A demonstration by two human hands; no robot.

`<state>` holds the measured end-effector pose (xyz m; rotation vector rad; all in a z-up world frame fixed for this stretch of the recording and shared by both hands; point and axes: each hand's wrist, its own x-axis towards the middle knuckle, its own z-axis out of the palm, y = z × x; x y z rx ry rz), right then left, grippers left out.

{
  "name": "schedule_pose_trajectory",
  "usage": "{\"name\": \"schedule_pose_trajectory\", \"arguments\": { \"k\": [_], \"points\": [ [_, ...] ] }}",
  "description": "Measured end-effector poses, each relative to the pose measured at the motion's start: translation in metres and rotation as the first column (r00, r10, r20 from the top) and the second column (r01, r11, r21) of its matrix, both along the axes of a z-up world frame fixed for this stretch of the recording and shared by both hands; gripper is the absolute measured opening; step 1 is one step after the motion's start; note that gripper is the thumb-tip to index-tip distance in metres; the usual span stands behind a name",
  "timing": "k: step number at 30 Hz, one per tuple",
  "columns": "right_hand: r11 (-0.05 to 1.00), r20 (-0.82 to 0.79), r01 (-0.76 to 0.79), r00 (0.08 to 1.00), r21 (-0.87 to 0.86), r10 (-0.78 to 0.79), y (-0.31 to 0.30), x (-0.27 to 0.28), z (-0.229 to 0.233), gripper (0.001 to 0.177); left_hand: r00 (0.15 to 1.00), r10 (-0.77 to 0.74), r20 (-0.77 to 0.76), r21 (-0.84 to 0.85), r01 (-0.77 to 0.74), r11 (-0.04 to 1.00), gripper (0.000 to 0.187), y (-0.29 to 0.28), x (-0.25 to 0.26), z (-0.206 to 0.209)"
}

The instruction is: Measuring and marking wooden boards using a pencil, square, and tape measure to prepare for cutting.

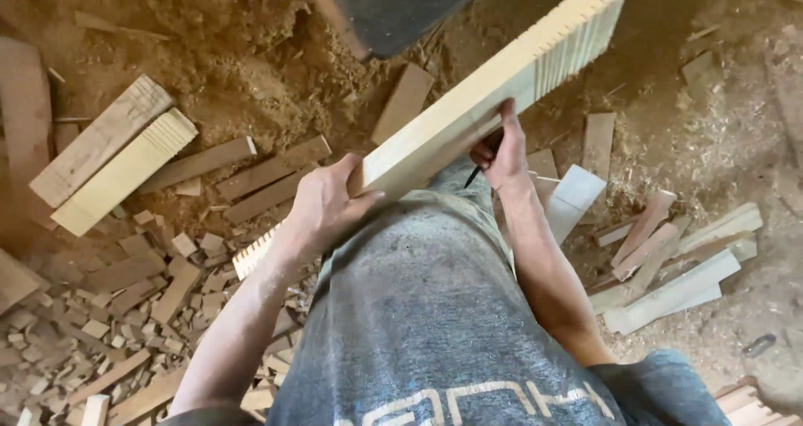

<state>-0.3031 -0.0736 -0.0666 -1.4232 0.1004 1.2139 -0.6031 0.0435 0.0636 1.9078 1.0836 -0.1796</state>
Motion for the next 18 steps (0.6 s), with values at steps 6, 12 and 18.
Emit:
{"name": "schedule_pose_trajectory", "arguments": {
  "k": [6, 12, 18],
  "points": [
    [0.972, 0.091, 0.216, 0.97, 0.087, -0.224, -0.014, 0.142, 0.031, 0.064, 0.976, -0.137, 0.167, 0.294, 0.083, 0.952, 0.05, 0.0, 0.177, -0.015],
    [0.964, 0.419, 0.171, 0.874, 0.204, -0.244, 0.031, 0.253, 0.122, 0.046, 0.917, -0.078, 0.391, 0.08, 0.05, 0.995, 0.045, 0.086, 0.362, 0.021],
    [0.997, 0.45, -0.067, 0.892, 0.023, 0.05, 0.061, 0.276, 0.154, 0.029, 0.905, -0.224, 0.36, -0.089, 0.273, 0.958, 0.096, 0.119, 0.448, 0.038]
  ]
}}
